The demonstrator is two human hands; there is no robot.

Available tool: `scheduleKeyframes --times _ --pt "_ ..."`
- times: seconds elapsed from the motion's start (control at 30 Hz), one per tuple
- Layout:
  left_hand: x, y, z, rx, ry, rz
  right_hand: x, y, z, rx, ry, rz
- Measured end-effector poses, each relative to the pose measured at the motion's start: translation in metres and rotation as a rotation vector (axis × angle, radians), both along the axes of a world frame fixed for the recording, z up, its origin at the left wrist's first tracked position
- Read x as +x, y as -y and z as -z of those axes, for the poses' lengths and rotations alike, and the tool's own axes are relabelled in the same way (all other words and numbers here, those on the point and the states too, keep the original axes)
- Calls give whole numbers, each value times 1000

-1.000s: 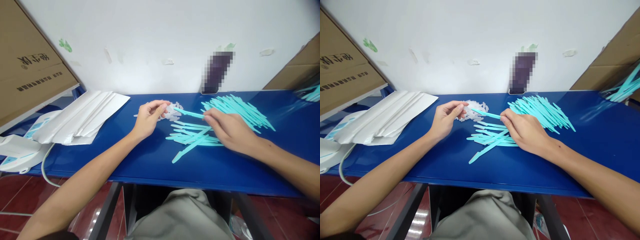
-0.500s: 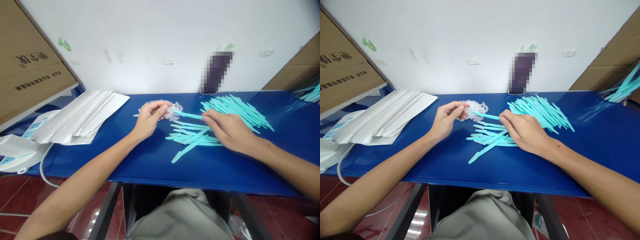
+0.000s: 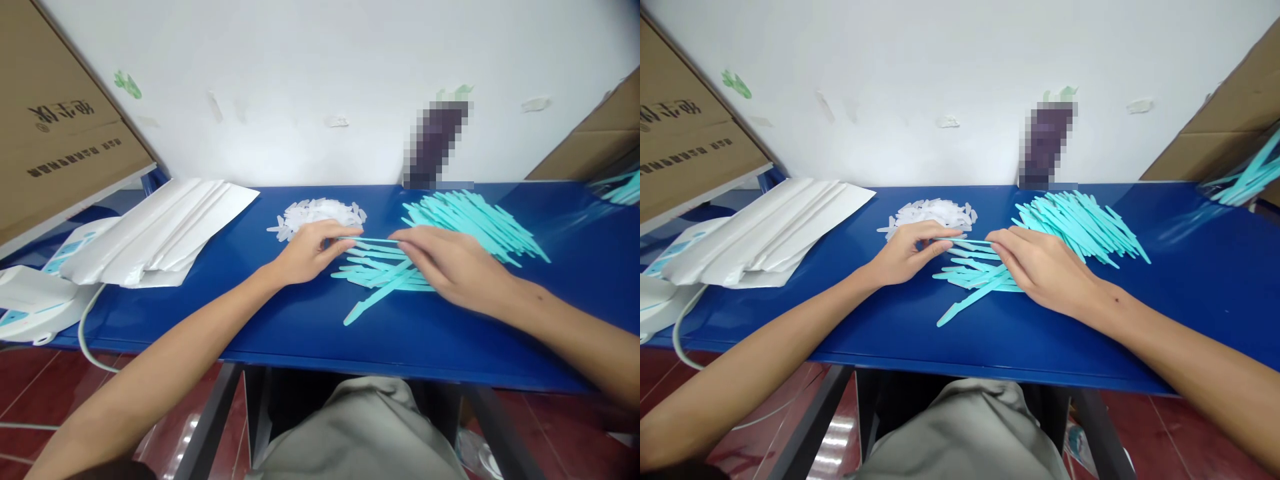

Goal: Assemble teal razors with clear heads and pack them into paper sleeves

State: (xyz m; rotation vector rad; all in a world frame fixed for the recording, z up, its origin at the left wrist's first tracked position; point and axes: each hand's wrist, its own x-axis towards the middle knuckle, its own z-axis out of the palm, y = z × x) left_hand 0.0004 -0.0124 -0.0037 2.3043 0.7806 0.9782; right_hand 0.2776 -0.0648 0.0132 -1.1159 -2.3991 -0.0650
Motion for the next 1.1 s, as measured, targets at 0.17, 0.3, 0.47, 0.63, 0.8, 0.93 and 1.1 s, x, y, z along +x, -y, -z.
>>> scheduleKeyframes --times 0.17,0.3,0.47,0.63,0.8,0.93,1.1 --pt "-15 -10 -7 249 -247 -285 9 -13 7 -20 83 70" --pt "-28 -16 -11 156 -267 -391 16 -20 9 15 155 40" --pt "-36 -21 -9 116 -422 -306 16 -15 2 -55 183 -167" --pt "-32 -19 -7 254 -640 -207 17 -16 -1 -167 161 -215" --pt "-26 -15 -8 330 -730 -237 15 -15 -3 -218 89 -189" --pt "-22 -16 -5 390 -712 -290 8 -9 -4 -131 -8 -151" --pt "-20 -19 0 368 -666 -351 4 -3 -6 -83 -99 -106"
